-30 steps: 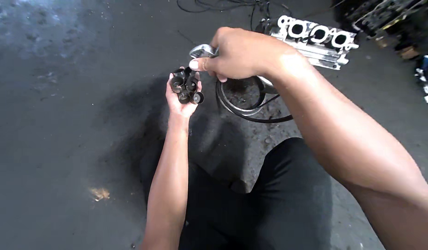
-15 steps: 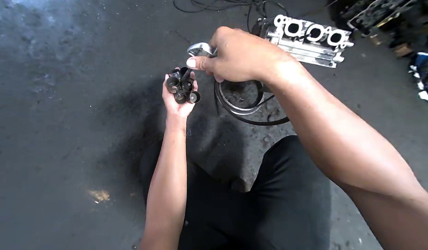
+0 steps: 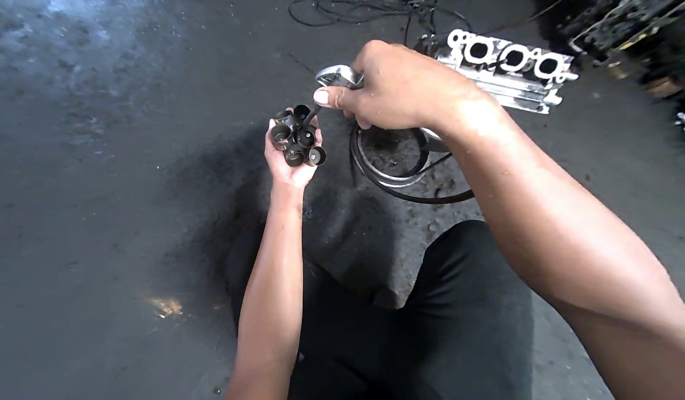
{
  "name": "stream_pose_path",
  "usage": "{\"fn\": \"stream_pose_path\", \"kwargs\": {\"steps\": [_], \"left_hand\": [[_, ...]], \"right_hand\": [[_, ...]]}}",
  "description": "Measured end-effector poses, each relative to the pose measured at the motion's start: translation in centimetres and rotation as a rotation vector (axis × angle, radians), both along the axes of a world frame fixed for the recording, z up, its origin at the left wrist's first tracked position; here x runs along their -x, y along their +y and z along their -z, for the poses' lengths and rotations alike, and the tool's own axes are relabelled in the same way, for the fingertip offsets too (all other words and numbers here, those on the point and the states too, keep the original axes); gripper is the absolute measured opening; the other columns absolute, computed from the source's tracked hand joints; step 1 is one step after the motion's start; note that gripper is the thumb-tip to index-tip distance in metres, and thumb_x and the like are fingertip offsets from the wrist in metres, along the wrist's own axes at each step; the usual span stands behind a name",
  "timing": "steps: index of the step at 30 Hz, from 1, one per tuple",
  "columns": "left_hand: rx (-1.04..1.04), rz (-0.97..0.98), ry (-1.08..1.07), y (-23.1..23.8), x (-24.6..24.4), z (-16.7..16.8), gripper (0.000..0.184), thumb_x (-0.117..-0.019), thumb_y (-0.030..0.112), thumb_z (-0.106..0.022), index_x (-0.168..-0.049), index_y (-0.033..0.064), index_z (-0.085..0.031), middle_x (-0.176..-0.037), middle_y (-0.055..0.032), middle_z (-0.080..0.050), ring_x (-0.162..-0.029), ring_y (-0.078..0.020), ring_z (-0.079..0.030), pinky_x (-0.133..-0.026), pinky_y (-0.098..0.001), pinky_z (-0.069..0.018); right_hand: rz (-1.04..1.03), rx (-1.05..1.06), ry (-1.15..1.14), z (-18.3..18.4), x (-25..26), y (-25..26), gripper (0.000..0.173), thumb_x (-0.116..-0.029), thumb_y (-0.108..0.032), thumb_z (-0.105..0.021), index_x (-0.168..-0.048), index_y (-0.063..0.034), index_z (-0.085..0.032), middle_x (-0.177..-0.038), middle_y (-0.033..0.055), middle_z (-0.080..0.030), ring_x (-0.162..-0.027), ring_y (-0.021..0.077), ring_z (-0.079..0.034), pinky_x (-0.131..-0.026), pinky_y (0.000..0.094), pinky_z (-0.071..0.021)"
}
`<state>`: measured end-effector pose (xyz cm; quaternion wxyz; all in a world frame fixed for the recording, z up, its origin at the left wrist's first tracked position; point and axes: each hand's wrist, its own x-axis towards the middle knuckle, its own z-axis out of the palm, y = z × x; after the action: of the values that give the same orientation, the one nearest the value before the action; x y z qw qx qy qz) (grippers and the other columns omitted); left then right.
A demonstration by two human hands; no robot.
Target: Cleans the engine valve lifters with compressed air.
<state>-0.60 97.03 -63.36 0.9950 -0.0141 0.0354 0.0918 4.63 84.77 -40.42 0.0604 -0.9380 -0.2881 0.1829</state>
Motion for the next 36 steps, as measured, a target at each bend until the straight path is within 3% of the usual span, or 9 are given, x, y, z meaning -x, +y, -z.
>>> {"fn": "stream_pose_path", "kwargs": {"steps": [10, 13, 16, 20, 23, 26, 32, 34, 36], "left_hand": [[0.035, 0.030, 0.002, -0.5, 0.2, -0.4, 0.057, -0.1029, 0.060, -0.032, -0.124, 0.0133, -0.057, -0.119, -0.0167, -0.065, -0.101, -0.0298, -0.069, -0.080, -0.0425, -0.0604], [0.014, 0.029, -0.016, -0.4, 0.2, -0.6, 0.059, -0.1027, 0.060, -0.030, -0.124, 0.0126, -0.057, -0.118, -0.0168, -0.065, -0.099, -0.0293, -0.069, -0.079, -0.0420, -0.0602], [0.010, 0.023, -0.023, -0.4, 0.3, -0.4, 0.060, -0.1029, 0.061, -0.029, -0.124, 0.0134, -0.056, -0.120, -0.0170, -0.065, -0.100, -0.0298, -0.069, -0.080, -0.0417, -0.0599], [0.019, 0.002, -0.023, -0.3, 0.2, -0.1, 0.058, -0.1025, 0.061, -0.031, -0.123, 0.0140, -0.058, -0.117, -0.0143, -0.065, -0.097, -0.0265, -0.068, -0.081, -0.0404, -0.0592], [0.028, 0.008, -0.045, -0.2, 0.3, 0.3, 0.058, -0.1025, 0.060, -0.031, -0.123, 0.0130, -0.058, -0.117, -0.0157, -0.065, -0.097, -0.0282, -0.068, -0.080, -0.0414, -0.0592], [0.027, 0.007, -0.071, 0.0, 0.0, 0.5, 0.059, -0.1021, 0.061, -0.030, -0.121, 0.0130, -0.060, -0.119, -0.0161, -0.066, -0.098, -0.0287, -0.069, -0.078, -0.0409, -0.0595], [0.035, 0.001, -0.061, -0.1, -0.4, 0.7, 0.060, -0.1024, 0.060, -0.030, -0.122, 0.0112, -0.060, -0.122, -0.0165, -0.065, -0.102, -0.0291, -0.068, -0.083, -0.0422, -0.0588], [0.055, 0.016, -0.066, -0.2, -0.4, 0.8, 0.061, -0.1024, 0.060, -0.030, -0.126, 0.0101, -0.057, -0.125, -0.0176, -0.062, -0.103, -0.0300, -0.067, -0.082, -0.0419, -0.0595], [0.066, 0.018, -0.072, -0.4, -0.6, 0.7, 0.057, -0.1030, 0.058, -0.033, -0.123, 0.0109, -0.059, -0.121, -0.0171, -0.064, -0.102, -0.0300, -0.068, -0.082, -0.0423, -0.0596]], "right_hand": [[0.023, -0.041, 0.061, 0.0, -0.5, -0.7, 0.057, -0.0991, -0.067, -0.048, -0.083, -0.0156, -0.067, -0.070, 0.0010, -0.065, -0.066, 0.0200, -0.063, -0.062, 0.0505, -0.0496], [0.000, -0.076, 0.078, -0.8, 0.0, -0.9, 0.055, -0.0996, -0.065, -0.050, -0.081, -0.0167, -0.069, -0.066, -0.0018, -0.065, -0.059, 0.0141, -0.063, -0.058, 0.0434, -0.0518], [0.012, -0.071, 0.032, -0.5, -0.4, -1.1, 0.057, -0.0987, -0.068, -0.049, -0.081, -0.0159, -0.067, -0.070, 0.0012, -0.065, -0.065, 0.0207, -0.063, -0.060, 0.0516, -0.0492], [-0.017, -0.117, 0.079, -0.8, 0.0, -2.2, 0.053, -0.1005, -0.063, -0.050, -0.077, -0.0176, -0.067, -0.063, -0.0024, -0.063, -0.055, 0.0138, -0.060, -0.052, 0.0410, -0.0495], [0.009, -0.101, 0.074, -0.7, 0.0, -3.3, 0.055, -0.0985, -0.067, -0.049, -0.081, -0.0183, -0.067, -0.066, -0.0015, -0.064, -0.059, 0.0160, -0.062, -0.055, 0.0456, -0.0504], [-0.037, -0.147, 0.075, -1.0, 0.1, -4.4, 0.052, -0.0994, -0.064, -0.050, -0.077, -0.0210, -0.068, -0.061, -0.0048, -0.062, -0.052, 0.0106, -0.059, -0.048, 0.0373, -0.0489], [-0.040, -0.155, 0.087, -0.3, 0.1, -4.9, 0.052, -0.1000, -0.063, -0.049, -0.080, -0.0203, -0.069, -0.060, -0.0045, -0.060, -0.052, 0.0114, -0.057, -0.049, 0.0388, -0.0481], [-0.007, -0.160, 0.067, 0.3, -0.3, -4.7, 0.054, -0.0987, -0.067, -0.048, -0.082, -0.0195, -0.068, -0.063, -0.0027, -0.061, -0.055, 0.0147, -0.059, -0.052, 0.0448, -0.0491], [-0.020, -0.186, 0.079, 0.2, -0.2, -4.5, 0.051, -0.0994, -0.064, -0.050, -0.082, -0.0202, -0.069, -0.062, -0.0045, -0.061, -0.054, 0.0113, -0.059, -0.050, 0.0395, -0.0501]]}}
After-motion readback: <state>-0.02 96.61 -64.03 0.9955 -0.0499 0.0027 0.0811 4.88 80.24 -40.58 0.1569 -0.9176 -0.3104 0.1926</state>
